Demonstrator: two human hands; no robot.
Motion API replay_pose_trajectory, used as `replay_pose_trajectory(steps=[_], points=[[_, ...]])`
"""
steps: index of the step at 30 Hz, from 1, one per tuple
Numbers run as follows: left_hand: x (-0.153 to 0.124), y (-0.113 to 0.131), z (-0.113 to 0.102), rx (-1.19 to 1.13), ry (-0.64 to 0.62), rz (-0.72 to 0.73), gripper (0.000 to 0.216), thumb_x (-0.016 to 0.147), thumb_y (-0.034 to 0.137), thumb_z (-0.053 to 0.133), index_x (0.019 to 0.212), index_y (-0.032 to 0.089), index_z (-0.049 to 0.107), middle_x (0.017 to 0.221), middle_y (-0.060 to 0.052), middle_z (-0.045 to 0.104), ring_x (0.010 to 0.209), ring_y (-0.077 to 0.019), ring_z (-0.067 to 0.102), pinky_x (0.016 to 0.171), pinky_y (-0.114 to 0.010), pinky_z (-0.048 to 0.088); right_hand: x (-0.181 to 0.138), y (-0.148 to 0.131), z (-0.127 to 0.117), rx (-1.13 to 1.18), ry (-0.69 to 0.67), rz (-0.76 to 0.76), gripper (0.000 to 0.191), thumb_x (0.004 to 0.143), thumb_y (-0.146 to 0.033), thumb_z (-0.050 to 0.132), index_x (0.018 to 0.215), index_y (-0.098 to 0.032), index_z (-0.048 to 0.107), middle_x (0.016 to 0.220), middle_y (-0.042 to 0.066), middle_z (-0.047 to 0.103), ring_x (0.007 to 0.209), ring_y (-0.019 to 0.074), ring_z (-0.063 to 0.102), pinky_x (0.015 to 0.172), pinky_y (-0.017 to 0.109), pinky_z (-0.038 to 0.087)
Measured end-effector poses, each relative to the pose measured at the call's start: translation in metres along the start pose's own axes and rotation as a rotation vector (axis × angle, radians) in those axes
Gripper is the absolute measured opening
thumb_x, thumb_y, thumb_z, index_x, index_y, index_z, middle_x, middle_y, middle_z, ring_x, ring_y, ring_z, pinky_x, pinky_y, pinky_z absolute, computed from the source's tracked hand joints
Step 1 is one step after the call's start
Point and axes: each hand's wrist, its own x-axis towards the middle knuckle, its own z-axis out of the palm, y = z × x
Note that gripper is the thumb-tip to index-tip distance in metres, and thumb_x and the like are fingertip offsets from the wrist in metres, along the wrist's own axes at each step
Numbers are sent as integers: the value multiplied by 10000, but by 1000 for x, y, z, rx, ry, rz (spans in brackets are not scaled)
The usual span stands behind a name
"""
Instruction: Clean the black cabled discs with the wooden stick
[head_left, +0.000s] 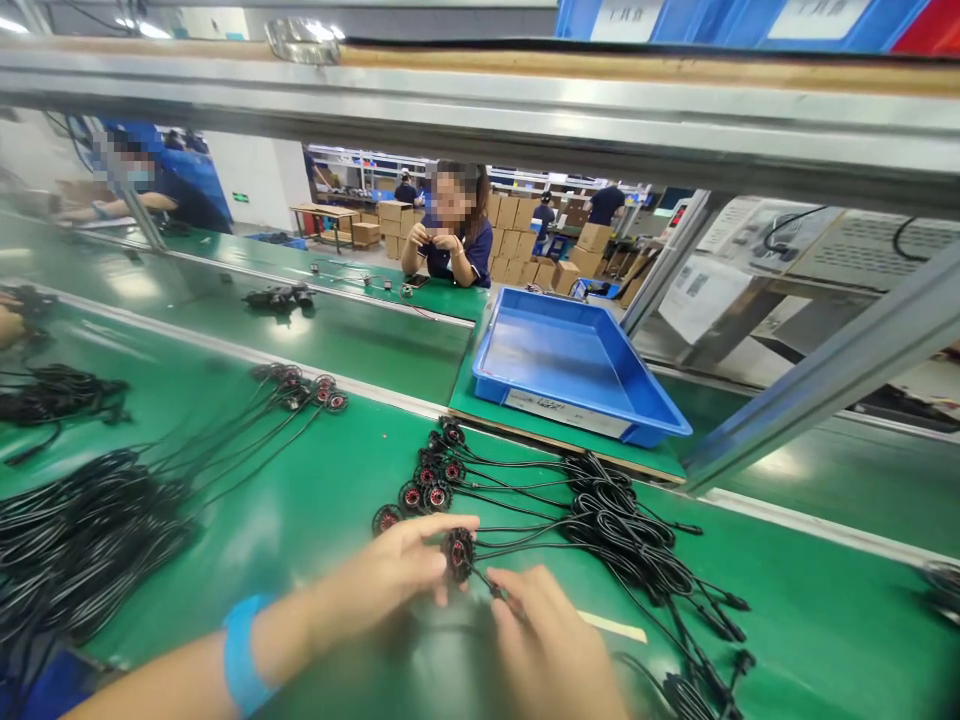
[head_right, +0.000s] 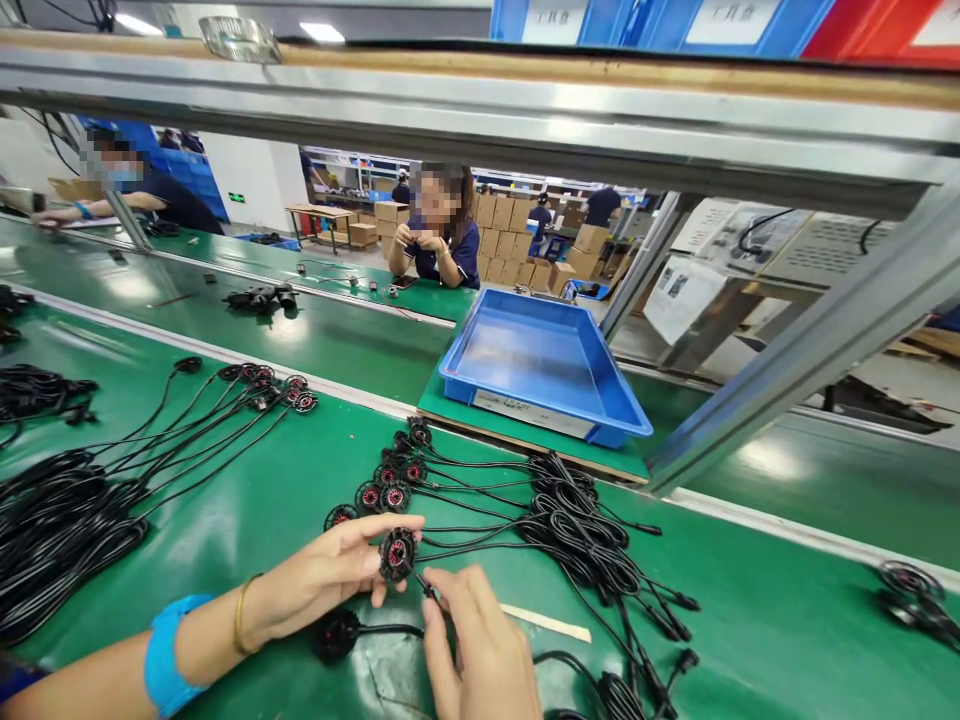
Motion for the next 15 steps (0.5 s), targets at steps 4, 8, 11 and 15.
replay_pose_trajectory(steps=[4,8,11,15], points=[[2,2,7,-140,-7,13,334,843,330,701,1129,178,618,935,-65,637,831,-184,654,725,-293,510,-3,-5,4,-82,-24,-12,264,972,-288,380,1178,-265,543,820,16,605,624,128,646,542,191,520],[2,-1,9,-178,-7,-27,283,862,348,683,1044,142,618,911,-71,636,782,-169,668,754,-303,530,-9,-11,12,-190,-70,-23,319,954,-270,318,1176,-288,545,771,5,593,534,131,618,525,212,519],[1,-2,8,-187,-4,-31,276,871,353,671,1034,137,616,920,-71,634,771,-162,673,754,-297,539,-10,-11,16,-210,-97,-35,348,924,-244,329,1204,-290,529,753,1,599,511,140,615,514,223,522],[2,-4,6,-166,-4,-33,276,878,366,661,1030,142,605,897,-67,649,742,-157,680,723,-278,536,-10,-7,19,-203,-88,-82,414,910,-231,335,1284,-286,503,729,-4,597,455,130,580,465,215,499]])
